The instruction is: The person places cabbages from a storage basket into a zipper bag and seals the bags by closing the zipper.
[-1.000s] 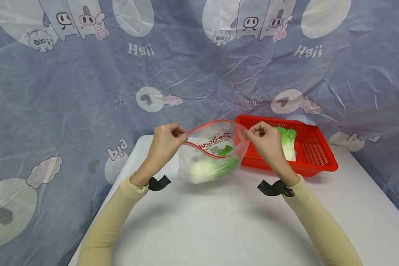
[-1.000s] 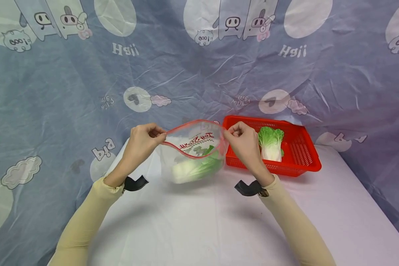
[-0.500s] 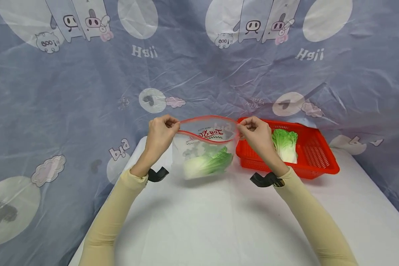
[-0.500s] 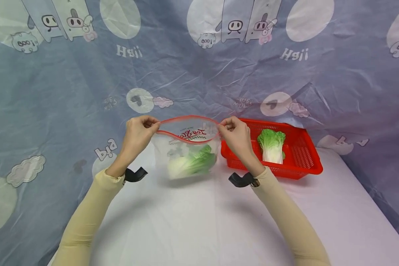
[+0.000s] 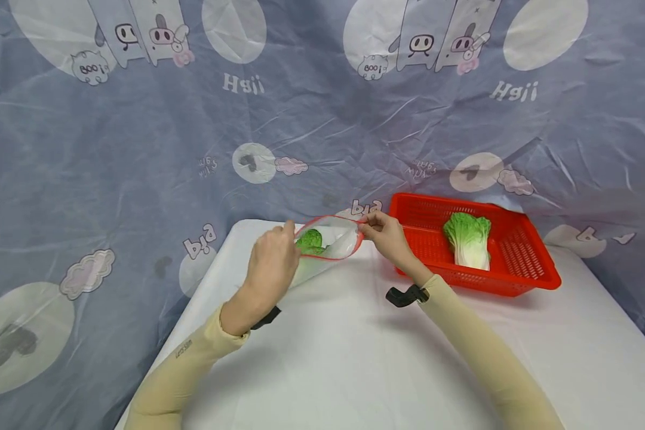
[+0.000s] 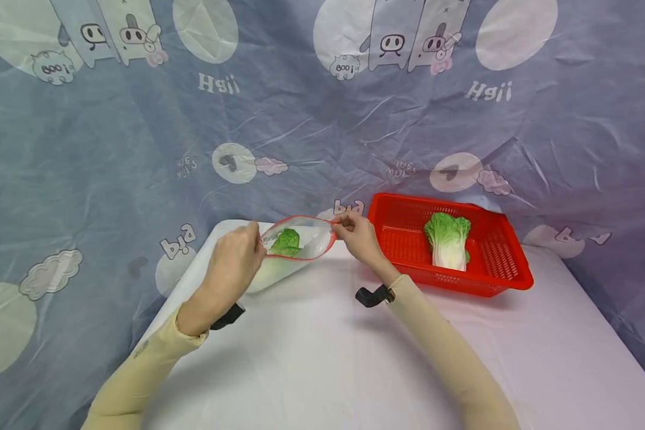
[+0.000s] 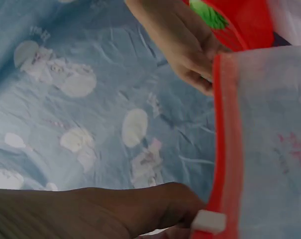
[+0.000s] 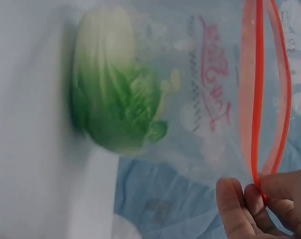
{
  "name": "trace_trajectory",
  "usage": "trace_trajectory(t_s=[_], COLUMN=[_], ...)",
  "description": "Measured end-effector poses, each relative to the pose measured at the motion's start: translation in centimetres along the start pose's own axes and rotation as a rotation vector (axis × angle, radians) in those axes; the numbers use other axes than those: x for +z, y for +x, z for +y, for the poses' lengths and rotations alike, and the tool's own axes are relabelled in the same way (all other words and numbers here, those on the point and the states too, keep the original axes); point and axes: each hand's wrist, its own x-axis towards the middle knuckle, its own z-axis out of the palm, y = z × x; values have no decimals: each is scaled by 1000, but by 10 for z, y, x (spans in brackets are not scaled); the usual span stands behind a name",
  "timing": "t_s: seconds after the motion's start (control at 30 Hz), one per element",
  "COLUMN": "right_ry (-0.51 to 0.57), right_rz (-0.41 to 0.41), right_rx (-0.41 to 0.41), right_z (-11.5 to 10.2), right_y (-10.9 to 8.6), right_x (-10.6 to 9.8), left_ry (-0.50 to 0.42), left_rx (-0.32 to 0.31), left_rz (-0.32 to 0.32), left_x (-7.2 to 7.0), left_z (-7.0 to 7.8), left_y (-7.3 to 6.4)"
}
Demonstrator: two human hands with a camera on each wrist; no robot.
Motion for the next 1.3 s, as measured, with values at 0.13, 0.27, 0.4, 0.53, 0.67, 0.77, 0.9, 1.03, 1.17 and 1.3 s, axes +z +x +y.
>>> trace_trajectory(t_s=[0.13,0.27,0.4,0.53,0.67,0.77,0.9,1.03,1.17,1.3], right_ry=[-32,-82,-79,-102,-153,-284,-509,-614,-695,-663], right_rz=[-53,-111,-171,-229,-164,0,146,90,-60,-159], right_rx=[30,41,93,199,285,300,346,458,611,700], right_z=[17,27,31,26,20,18,25,40,58,75], right_y=[-9,-20,-29,-32,-34,-35,-33,-29,-25,-23], right_x=[-5,-15,-29,-48,-72,-98,-138,-172,-197,-212], left_ry=[26,-187,-457,-634,-751,-811,-847,-858,-865,-868], left_rx=[94,42,-78,-153,-192,-207,-218,-226,-234,-224], left_rz=[-104,-273,-470,-616,-649,-637,-645,-661,-664,-654], left_x=[18,41,66,86,99,106,110,111,112,111], left_z=[20,26,30,36,39,40,38,37,36,34], left_y=[-8,4,15,14,9,7,4,1,-1,-2])
